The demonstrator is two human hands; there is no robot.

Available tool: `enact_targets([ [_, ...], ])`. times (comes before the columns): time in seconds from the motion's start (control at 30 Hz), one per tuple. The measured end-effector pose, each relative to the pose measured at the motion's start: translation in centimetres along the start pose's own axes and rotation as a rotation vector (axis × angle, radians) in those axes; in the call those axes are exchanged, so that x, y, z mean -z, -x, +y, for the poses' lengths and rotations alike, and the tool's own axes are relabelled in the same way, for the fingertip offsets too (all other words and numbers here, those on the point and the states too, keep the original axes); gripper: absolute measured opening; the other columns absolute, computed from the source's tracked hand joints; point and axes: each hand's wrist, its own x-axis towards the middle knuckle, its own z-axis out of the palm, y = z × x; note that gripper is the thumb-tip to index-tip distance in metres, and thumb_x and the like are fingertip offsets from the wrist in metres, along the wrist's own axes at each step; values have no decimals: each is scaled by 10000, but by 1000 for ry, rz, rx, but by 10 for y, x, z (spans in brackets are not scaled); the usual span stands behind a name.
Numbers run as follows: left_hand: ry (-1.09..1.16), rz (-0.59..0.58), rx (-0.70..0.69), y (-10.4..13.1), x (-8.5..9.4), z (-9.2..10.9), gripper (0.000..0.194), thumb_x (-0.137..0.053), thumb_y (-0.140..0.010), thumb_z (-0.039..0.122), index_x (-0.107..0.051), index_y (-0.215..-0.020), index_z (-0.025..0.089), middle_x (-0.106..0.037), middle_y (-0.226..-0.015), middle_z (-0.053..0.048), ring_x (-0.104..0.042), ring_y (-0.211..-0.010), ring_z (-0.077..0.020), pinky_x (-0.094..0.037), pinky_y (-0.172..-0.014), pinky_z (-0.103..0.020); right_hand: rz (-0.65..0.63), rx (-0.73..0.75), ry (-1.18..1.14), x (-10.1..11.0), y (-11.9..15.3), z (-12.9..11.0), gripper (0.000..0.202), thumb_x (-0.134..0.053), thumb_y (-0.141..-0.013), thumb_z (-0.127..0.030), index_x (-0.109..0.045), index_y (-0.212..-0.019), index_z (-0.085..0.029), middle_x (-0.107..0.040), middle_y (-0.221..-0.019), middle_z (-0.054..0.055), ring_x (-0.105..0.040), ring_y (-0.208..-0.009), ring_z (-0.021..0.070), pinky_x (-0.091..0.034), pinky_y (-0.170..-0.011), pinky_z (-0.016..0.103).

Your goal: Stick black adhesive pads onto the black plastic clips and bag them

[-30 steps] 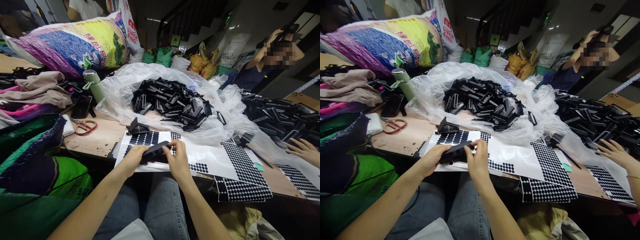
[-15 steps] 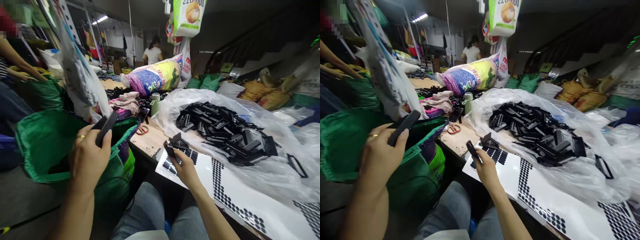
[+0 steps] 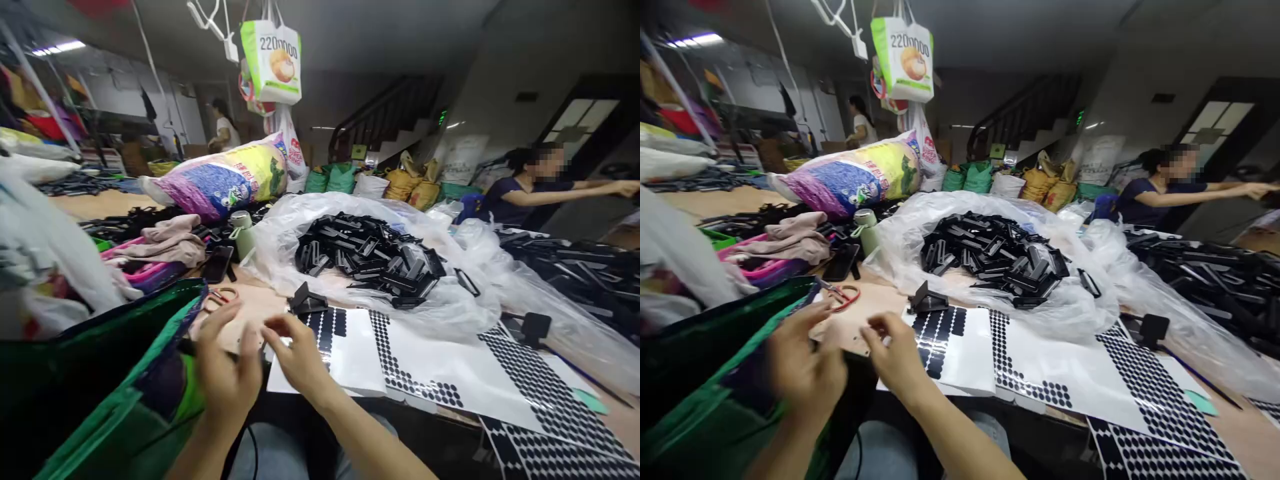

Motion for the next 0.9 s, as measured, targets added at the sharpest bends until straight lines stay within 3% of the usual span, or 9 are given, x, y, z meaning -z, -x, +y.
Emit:
enact_targets([
  [0.07, -97, -259, 57, -17, -77, -14, 265, -454, -817, 283, -473, -1047, 153, -567, -1011, -118, -536, -1004, -245, -430, -867, -394, 108, -125, 74, 46, 20, 21, 169, -503, -814, -326, -593, -805, -183, -630, -790, 29, -582, -759, 147, -447, -711, 249],
  [0.17, -428, -668, 320, -46, -191, -42, 530, -509, -779, 361, -390, -1203, 66, -520, -1140, -220, -488, -1091, -314, -397, -877, -401, 222, -284, 161, 104, 50, 47, 204, -498, -812, -371, -583, -772, -190, -617, -755, 24, -568, -734, 150, -435, -694, 241],
  [0.27, -511, -725, 432, -63, -276, -70, 731, -567, -726, 403, -296, -1285, 17, -449, -1207, -302, -470, -1097, -384, -390, -849, -466, 347, -410, 182, 144, 81, 70, 252, -529, -773, -434, -579, -728, -191, -605, -714, 22, -568, -704, 160, -435, -671, 235],
  [0.37, -571, -737, 491, -66, -325, -94, 836, -606, -681, 420, -242, -1310, 6, -405, -1232, -345, -426, -1124, -434, -367, -832, -543, 485, -513, 179, 173, 106, 89, 296, -562, -724, -485, -593, -713, -191, -605, -682, 22, -575, -676, 168, -442, -646, 231],
  [0.5, -629, -763, 472, -66, -350, -116, 805, -667, -635, 318, -279, -1249, -27, -445, -1181, -340, -459, -1098, -414, -392, -823, -512, 518, -625, 231, 205, 122, 101, 303, -554, -728, -493, -599, -739, -193, -622, -730, 33, -584, -725, 178, -448, -682, 238],
  [0.63, -639, -785, 342, -82, -350, -115, 509, -568, -722, 170, -342, -1141, -9, -536, -1074, -270, -537, -1021, -332, -429, -793, -422, 452, -646, 322, 227, 111, 101, 288, -493, -782, -472, -587, -781, -199, -622, -771, 36, -575, -750, 175, -443, -699, 256],
  [0.77, -591, -767, 151, -91, -331, -75, 428, -486, -778, 187, -330, -1153, 52, -561, -1051, -206, -556, -991, -302, -428, -797, -399, 402, -586, 495, 242, 75, 115, 264, -434, -826, -417, -576, -815, -195, -628, -825, 46, -573, -752, 168, -442, -691, 265],
  [0.83, -537, -778, 39, -74, -311, -44, 462, -503, -764, 214, -333, -1177, 97, -581, -1007, -160, -583, -928, -286, -441, -771, -377, 360, -540, 649, 247, 50, 129, 234, -403, -846, -352, -569, -849, -188, -630, -882, 54, -575, -799, 164, -438, -712, 258],
  [0.9, -428, -864, -133, -40, -285, -15, 477, -499, -758, 203, -343, -1202, 127, -600, -932, -122, -613, -821, -262, -460, -704, -344, 316, -541, 789, 249, 25, 145, 191, -401, -839, -268, -568, -873, -184, -627, -920, 57, -574, -818, 158, -426, -728, 254],
])
